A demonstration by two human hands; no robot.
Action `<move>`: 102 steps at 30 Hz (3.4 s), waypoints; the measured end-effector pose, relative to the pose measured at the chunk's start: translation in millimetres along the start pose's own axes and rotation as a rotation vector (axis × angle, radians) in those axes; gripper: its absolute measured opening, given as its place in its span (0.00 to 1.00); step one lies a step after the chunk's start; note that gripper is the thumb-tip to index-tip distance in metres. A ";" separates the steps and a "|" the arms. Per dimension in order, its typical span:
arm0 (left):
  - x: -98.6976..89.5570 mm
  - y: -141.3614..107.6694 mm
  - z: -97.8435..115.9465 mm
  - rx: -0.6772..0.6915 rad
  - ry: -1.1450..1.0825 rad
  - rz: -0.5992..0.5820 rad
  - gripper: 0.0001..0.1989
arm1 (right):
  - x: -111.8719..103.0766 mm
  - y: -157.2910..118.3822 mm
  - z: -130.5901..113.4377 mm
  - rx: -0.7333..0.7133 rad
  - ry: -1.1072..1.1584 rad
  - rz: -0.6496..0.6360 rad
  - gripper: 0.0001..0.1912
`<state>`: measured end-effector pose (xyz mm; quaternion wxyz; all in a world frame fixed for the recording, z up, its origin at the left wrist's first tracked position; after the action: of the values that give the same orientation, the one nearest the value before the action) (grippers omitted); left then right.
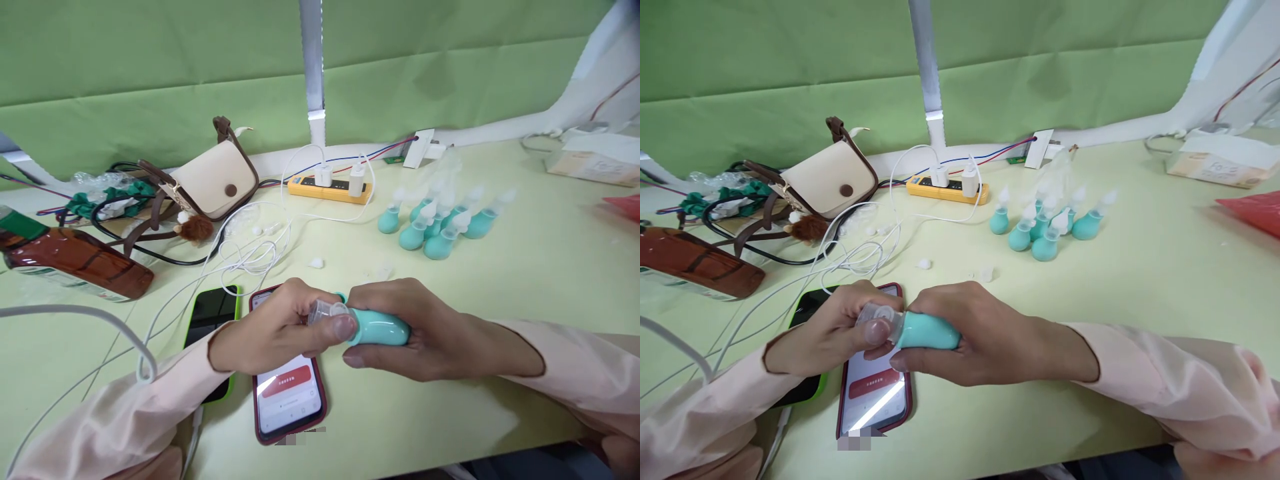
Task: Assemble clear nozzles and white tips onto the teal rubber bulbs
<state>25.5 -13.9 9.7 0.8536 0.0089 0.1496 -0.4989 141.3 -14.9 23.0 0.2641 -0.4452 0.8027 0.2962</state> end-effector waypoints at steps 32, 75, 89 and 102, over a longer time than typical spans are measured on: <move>-32.8 6.5 -23.8 -0.378 1.105 0.256 0.19 | -46.9 -15.5 -10.1 -0.124 -0.341 0.149 0.11; -18.8 -3.0 3.1 0.054 1.158 0.521 0.14 | -107.8 -29.7 40.1 0.469 -0.794 0.335 0.11; 45.8 -20.2 17.2 -0.223 0.450 0.337 0.13 | -11.2 -18.4 -26.6 -0.222 -0.260 0.203 0.15; 30.4 -30.0 19.2 -0.199 0.105 0.480 0.13 | -46.5 -11.1 17.0 0.193 0.031 0.037 0.24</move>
<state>18.5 -57.9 24.1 0.9352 -0.0139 0.2356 -0.2639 175.3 18.3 40.7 0.2880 -0.4072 0.8396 0.2152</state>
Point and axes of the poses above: each hand's wrist, its own y-axis towards the middle knuckle, its own x-axis out of the palm, z = x × y, the point moved 5 cm from there along y, towards the middle knuckle, and after that the axes turned 13 degrees about -z, right-handed, at the moved point
